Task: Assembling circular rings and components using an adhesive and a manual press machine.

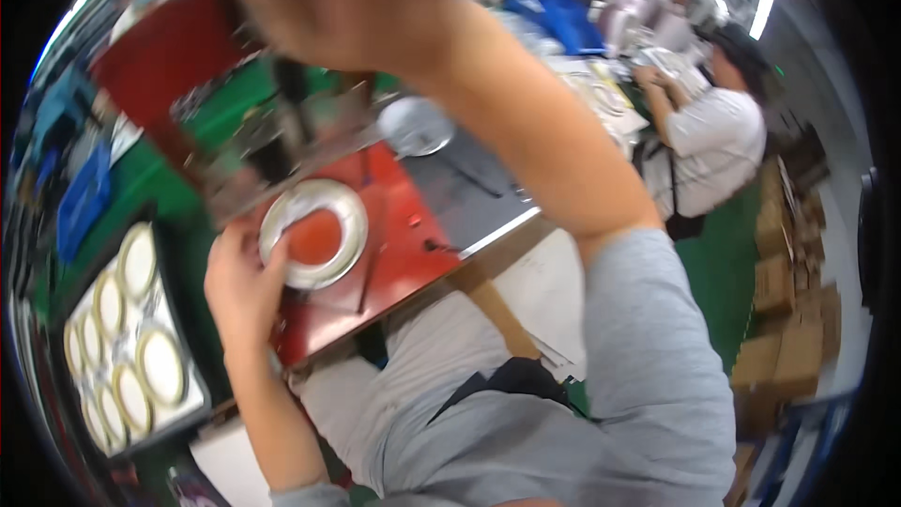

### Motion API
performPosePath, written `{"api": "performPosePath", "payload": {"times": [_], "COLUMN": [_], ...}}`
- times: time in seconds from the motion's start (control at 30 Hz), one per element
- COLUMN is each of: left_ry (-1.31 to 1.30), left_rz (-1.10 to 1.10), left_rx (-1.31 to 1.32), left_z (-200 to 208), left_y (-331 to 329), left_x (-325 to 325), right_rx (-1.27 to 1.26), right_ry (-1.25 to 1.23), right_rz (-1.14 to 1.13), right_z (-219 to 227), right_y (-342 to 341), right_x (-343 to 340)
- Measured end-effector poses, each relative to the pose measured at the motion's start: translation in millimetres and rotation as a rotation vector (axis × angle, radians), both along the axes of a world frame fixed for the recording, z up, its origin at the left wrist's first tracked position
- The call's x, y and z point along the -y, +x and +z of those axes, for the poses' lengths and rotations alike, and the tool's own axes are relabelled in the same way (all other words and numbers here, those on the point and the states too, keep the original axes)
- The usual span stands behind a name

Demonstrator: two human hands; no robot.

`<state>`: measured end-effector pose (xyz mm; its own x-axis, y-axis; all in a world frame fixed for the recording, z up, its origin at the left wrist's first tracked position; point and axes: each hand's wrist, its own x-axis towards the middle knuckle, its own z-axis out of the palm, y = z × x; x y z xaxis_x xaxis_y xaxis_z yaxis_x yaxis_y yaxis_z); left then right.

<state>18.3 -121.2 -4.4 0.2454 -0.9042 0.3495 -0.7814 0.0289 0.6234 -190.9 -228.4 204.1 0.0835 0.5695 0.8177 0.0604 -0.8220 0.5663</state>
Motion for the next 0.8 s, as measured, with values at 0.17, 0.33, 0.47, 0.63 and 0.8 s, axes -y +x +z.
{"api": "performPosePath", "payload": {"times": [0.17, 0.33, 0.47, 0.63, 0.8], "left_ry": [0.117, 0.246, 0.309, 0.124, -0.111], "left_rz": [-0.013, -0.099, -0.324, -0.375, -0.408], "left_rx": [-0.008, -0.310, -0.841, -0.981, -1.175], "left_z": [19.4, 15.0, 20.9, 2.8, -14.5], "left_y": [-28.3, 7.4, 3.1, -4.5, -24.1], "left_x": [15.5, 8.5, -18.7, -62.2, -81.8], "right_rx": [-0.259, -0.496, -0.574, -0.032, -0.382], "right_ry": [0.816, 1.239, 1.531, 0.865, 0.891], "right_rz": [0.001, -0.232, -0.254, -0.469, -0.310], "right_z": [80.5, 99.9, 78.2, 29.8, -81.6], "right_y": [44.4, 72.1, 39.6, -1.3, -75.3], "right_x": [131.6, 151.0, 126.4, 66.6, -29.9]}}
